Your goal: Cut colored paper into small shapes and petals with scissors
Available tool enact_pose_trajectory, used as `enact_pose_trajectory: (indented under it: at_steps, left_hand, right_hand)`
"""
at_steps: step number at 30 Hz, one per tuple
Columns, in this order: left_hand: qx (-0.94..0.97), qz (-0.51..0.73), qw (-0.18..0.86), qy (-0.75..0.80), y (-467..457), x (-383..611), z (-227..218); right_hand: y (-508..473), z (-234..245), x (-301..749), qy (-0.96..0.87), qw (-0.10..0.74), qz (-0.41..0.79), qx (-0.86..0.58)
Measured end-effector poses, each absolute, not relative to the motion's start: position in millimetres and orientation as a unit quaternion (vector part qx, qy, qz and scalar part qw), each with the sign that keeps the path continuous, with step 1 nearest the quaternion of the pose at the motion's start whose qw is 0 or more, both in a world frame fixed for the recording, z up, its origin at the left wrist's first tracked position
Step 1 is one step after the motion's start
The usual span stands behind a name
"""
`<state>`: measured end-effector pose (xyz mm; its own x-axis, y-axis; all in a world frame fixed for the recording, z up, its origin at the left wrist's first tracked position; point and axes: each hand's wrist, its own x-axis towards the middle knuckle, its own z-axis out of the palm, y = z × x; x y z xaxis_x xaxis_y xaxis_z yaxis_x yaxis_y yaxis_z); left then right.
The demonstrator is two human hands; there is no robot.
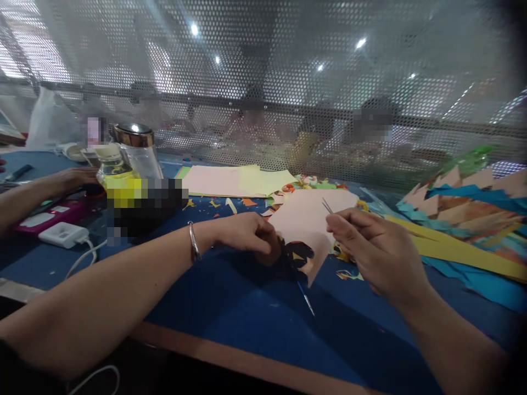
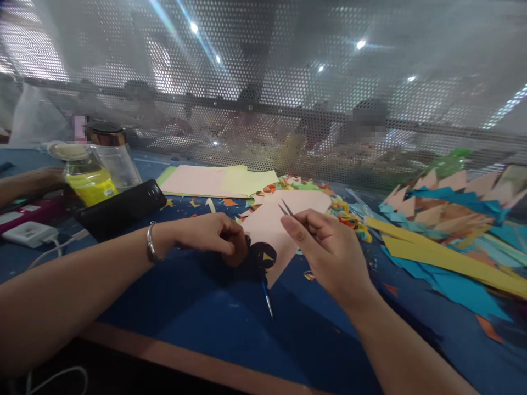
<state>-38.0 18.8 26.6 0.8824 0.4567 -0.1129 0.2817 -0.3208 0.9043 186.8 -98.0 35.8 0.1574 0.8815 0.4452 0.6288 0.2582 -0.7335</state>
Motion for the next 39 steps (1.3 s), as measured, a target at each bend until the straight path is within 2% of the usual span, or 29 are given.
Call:
enact_pose_trajectory:
  at_steps: [7,13,21,26,32,37,39]
  left_hand:
    - [0.881,0.018,0.407,0.238,27.6,-53.2,39.2]
    - [0.92,0.086,0.25,0.289,20.5,-49.5,43.2]
    - [0.944,0.094,0.038,0.313,-6.7,-32.1,40.5]
    - [0.93,0.152,0.053,0.33,-17.5,-23.0,32.5]
    - [0.931,0.085,0.039,0.352,-17.1,-16.2,22.0]
    - [0.907,0.092,0.021,0.411,3.5,-15.8,42.4]
    - [0.901,0.037,0.034,0.432,20.0,-13.9,50.4]
  right_hand:
    - [-89.1,25.3,195.1,-0.607,0.521,0.161,-0.578]
    - [-86.2,25.0,197.2,-0.603,0.517,0.152,-0.588]
    - [-86.5,24.3,199.3,-0.584,0.517,0.164,-0.604]
    - [-82.6,19.7,204.2,-0.595,0.518,0.159,-0.594]
    - [-82.1,20.4,199.3,-0.593,0.528,0.143,-0.591]
    - [-82.3,22.6,198.0,-0.598,0.524,0.145,-0.589]
    - [-82.4,23.9,198.1,-0.604,0.521,0.143,-0.586]
